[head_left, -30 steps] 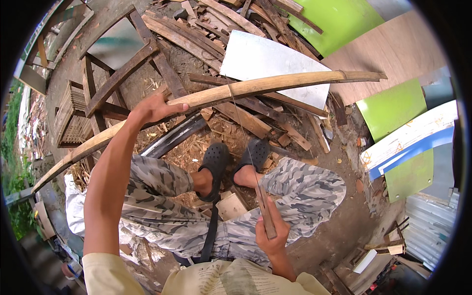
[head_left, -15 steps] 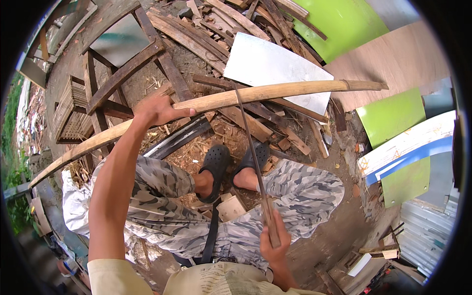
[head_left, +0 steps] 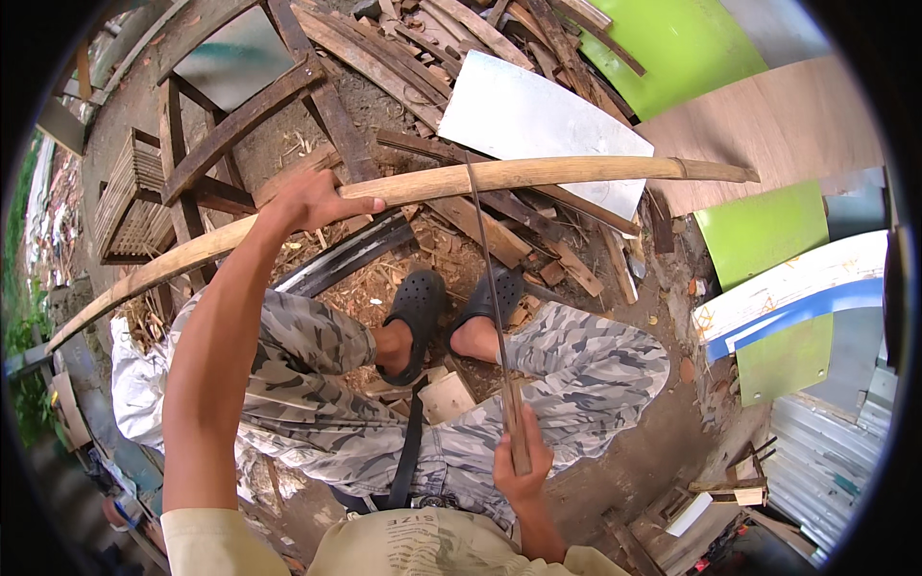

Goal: The person uses a hand saw to cut a long bamboo pole held horizontally between their hands. The sawing motion is continuous and repetitive throughout the clip, with the bamboo resting on a pile of wood scraps on the ground.

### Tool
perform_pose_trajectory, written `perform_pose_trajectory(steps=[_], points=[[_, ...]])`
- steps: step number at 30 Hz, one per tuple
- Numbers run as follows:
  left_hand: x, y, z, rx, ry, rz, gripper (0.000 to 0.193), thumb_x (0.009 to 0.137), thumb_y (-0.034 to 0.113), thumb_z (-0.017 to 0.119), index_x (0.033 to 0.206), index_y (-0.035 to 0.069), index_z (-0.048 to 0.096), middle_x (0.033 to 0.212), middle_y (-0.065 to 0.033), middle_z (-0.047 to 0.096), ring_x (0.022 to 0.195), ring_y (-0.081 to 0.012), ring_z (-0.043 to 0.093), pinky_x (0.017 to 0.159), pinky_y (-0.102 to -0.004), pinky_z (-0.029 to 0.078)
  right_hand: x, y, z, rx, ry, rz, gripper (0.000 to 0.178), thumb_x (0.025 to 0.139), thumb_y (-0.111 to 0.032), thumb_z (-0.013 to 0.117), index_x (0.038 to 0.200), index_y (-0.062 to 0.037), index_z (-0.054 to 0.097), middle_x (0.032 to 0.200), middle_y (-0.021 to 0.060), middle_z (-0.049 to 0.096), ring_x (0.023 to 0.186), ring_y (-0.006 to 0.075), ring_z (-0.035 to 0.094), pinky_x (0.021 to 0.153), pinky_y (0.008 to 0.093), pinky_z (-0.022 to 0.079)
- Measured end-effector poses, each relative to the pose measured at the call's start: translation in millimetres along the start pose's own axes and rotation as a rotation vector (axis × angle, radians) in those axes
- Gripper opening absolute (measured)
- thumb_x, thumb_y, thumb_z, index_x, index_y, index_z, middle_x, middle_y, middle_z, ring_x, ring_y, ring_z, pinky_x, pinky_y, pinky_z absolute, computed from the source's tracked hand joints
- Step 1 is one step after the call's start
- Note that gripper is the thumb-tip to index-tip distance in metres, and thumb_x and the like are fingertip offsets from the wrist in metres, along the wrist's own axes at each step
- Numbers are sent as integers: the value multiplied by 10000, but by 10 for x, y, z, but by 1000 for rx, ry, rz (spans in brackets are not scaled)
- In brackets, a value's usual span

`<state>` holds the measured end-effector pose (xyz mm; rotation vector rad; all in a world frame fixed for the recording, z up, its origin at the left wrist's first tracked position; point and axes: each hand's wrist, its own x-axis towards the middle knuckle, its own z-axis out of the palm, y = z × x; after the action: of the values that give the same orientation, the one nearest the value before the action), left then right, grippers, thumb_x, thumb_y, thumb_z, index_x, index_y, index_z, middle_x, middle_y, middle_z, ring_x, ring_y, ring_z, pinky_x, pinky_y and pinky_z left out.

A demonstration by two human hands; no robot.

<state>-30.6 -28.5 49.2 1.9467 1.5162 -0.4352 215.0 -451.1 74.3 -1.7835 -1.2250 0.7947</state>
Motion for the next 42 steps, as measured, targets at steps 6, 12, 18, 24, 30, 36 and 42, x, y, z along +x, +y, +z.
perform_pose_trajectory(steps=[6,12,18,24,30,36,42], points=[[58,-49,149,59,122,49,1182,598,1003,589,899,-128,753,791,-275,714,789,-381,715,729,-499,534,1254,-254,284,35,94,-91,613,858,38,605,1467,68,538,1229,247,735,990,277,780,772,324,582],[70,-152,251,15,135,53,1153,604,1006,587,818,-117,740,753,-253,700,746,-359,691,701,-497,523,1315,-314,449,62,104,-19,515,926,2,573,1429,110,550,1309,248,699,1157,268,712,963,331,543],[32,-59,185,53,123,45,1149,616,1022,556,721,-112,712,637,-213,655,656,-344,668,631,-496,505,45,-43,-102,-41,61,-89,574,869,30,595,1432,123,536,1205,302,721,993,312,767,829,363,586],[168,-174,301,71,229,119,1142,624,1011,563,717,-118,710,610,-207,636,640,-340,665,619,-489,505,1787,-412,448,62,112,-25,624,869,11,614,1490,-26,559,1121,222,756,828,229,753,737,324,566],[146,-134,268,86,138,85,1074,660,916,624,989,-100,741,988,-312,661,937,-401,680,821,-496,526,-115,171,103,-5,159,-150,594,855,2,647,1437,80,562,1114,273,753,1000,372,776,829,343,598],[332,-326,389,78,377,187,1129,624,1007,566,742,-103,736,616,-197,630,617,-323,644,613,-499,486,463,143,82,-82,34,120,555,855,0,642,1409,24,623,1058,253,761,802,254,772,714,345,586],[274,-263,294,9,303,154,1155,604,1009,576,761,-124,732,629,-206,633,632,-325,648,619,-492,491,635,-195,-381,8,95,174,544,874,8,621,1418,26,616,1117,213,759,891,172,731,781,308,566]])
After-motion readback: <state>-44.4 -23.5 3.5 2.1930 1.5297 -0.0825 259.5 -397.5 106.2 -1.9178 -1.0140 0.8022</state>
